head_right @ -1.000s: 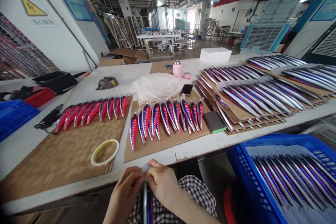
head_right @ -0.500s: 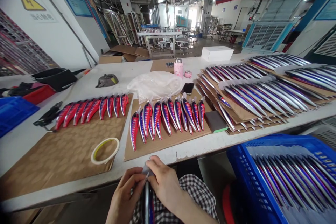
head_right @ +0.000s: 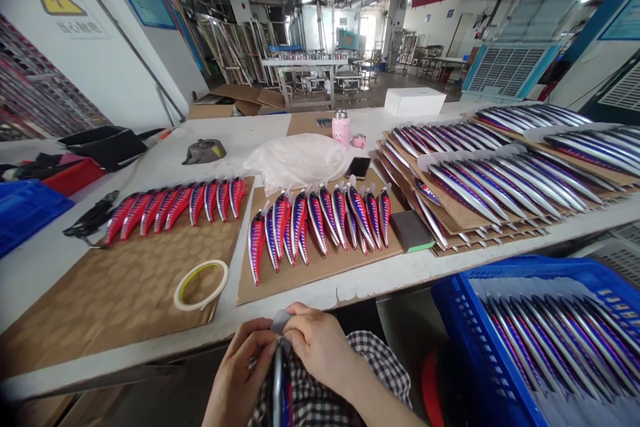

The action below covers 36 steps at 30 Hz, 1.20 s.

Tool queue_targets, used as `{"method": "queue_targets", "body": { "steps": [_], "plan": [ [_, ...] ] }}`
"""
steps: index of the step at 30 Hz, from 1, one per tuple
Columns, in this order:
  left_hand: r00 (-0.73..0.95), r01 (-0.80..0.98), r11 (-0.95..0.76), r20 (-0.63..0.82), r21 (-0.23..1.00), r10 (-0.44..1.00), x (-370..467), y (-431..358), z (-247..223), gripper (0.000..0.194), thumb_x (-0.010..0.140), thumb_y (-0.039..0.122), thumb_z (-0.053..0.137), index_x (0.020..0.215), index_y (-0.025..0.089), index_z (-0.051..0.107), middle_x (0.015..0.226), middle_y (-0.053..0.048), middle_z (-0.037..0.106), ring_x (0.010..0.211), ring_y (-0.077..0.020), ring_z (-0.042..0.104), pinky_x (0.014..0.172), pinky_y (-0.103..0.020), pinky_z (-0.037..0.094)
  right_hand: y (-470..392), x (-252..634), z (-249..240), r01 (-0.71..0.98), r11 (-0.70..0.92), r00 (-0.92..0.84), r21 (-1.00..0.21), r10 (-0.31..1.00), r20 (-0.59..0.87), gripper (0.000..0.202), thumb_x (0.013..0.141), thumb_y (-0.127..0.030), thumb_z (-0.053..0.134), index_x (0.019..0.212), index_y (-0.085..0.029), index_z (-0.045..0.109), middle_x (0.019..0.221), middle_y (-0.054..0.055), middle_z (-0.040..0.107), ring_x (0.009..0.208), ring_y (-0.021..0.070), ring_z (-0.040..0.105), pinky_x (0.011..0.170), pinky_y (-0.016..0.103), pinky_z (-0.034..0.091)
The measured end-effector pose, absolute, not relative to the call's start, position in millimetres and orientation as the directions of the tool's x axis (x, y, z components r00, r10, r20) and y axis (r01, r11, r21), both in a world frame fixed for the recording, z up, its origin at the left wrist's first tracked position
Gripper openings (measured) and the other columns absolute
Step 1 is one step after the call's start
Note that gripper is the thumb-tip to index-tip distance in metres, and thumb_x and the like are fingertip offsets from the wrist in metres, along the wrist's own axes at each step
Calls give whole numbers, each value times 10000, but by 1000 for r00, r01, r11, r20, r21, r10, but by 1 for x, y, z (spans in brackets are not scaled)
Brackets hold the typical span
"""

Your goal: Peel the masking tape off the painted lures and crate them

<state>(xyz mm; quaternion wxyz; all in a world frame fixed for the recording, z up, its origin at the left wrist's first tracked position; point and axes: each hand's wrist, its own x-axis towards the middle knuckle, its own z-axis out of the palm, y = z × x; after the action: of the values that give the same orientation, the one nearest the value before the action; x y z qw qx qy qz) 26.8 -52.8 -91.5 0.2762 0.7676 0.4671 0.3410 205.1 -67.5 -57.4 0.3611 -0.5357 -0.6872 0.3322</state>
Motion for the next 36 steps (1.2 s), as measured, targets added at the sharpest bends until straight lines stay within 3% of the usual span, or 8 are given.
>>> {"method": "queue_targets", "body": {
  "steps": [15,18,20,22,24,29,32,36],
  "plan": [
    [328,541,-430,289,723,899,29,-50,-82,196,869,329,524,774,232,666,969,-43,607,848,-173,625,729,-260,520,-67,184,-58,653,80,7,-753,994,112,176,799,-84,556,674,-191,618,871,-19,655,694,113,624,680,194,450],
    [309,549,-459,340,698,888,30,-49,-77,239,878,338,502,753,223,670,935,-48,629,810,-173,643,720,-265,539,-75,179,-63,608,47,65,-792,992,109,193,812,-77,503,775,-197,650,967,21,668,790,149,650,767,237,488],
    [302,544,-471,363,694,882,31,-49,-74,248,882,346,498,753,221,668,912,-46,639,807,-174,650,718,-263,546,-89,176,-74,490,49,71,-870,993,96,292,830,-93,477,1039,-203,649,1223,72,605,1080,202,601,951,306,451],
    [302,541,-475,366,694,880,31,-49,-73,241,884,352,503,764,222,666,908,-42,647,818,-174,654,720,-260,550,-107,172,-88,331,27,35,-943,999,41,515,821,-143,534,1330,-210,486,1464,92,390,1323,246,401,1091,377,336],
    [309,540,-476,363,694,879,30,-48,-76,231,883,357,511,776,223,666,919,-39,649,826,-175,655,724,-259,552,-125,166,-102,195,-99,-12,-976,995,-103,657,810,-178,576,1429,-244,366,1528,71,268,1369,273,325,1102,403,324],
    [295,484,-483,384,729,875,27,-47,-86,142,871,335,556,899,259,673,1007,-25,623,939,-167,628,796,-232,537,-147,162,-109,-6,-383,22,-924,924,-383,511,860,-276,556,1365,-272,481,1401,84,478,1255,293,480,1052,425,365],
    [161,357,-394,359,847,919,29,-60,-79,212,898,327,521,1088,301,611,1116,-20,566,994,-144,596,819,-199,528,-146,177,-85,-295,-307,-35,-905,950,-311,718,766,-357,687,1414,-247,398,1204,105,628,1044,278,623,966,424,436],
    [90,299,-320,307,899,947,40,-90,-60,351,923,361,467,1266,301,505,1083,-38,591,876,-143,628,780,-231,565,-132,207,-43,-692,-149,-35,-707,984,-173,793,688,-386,744,1381,-177,420,1029,95,683,890,221,668,841,358,492]
  ]
}}
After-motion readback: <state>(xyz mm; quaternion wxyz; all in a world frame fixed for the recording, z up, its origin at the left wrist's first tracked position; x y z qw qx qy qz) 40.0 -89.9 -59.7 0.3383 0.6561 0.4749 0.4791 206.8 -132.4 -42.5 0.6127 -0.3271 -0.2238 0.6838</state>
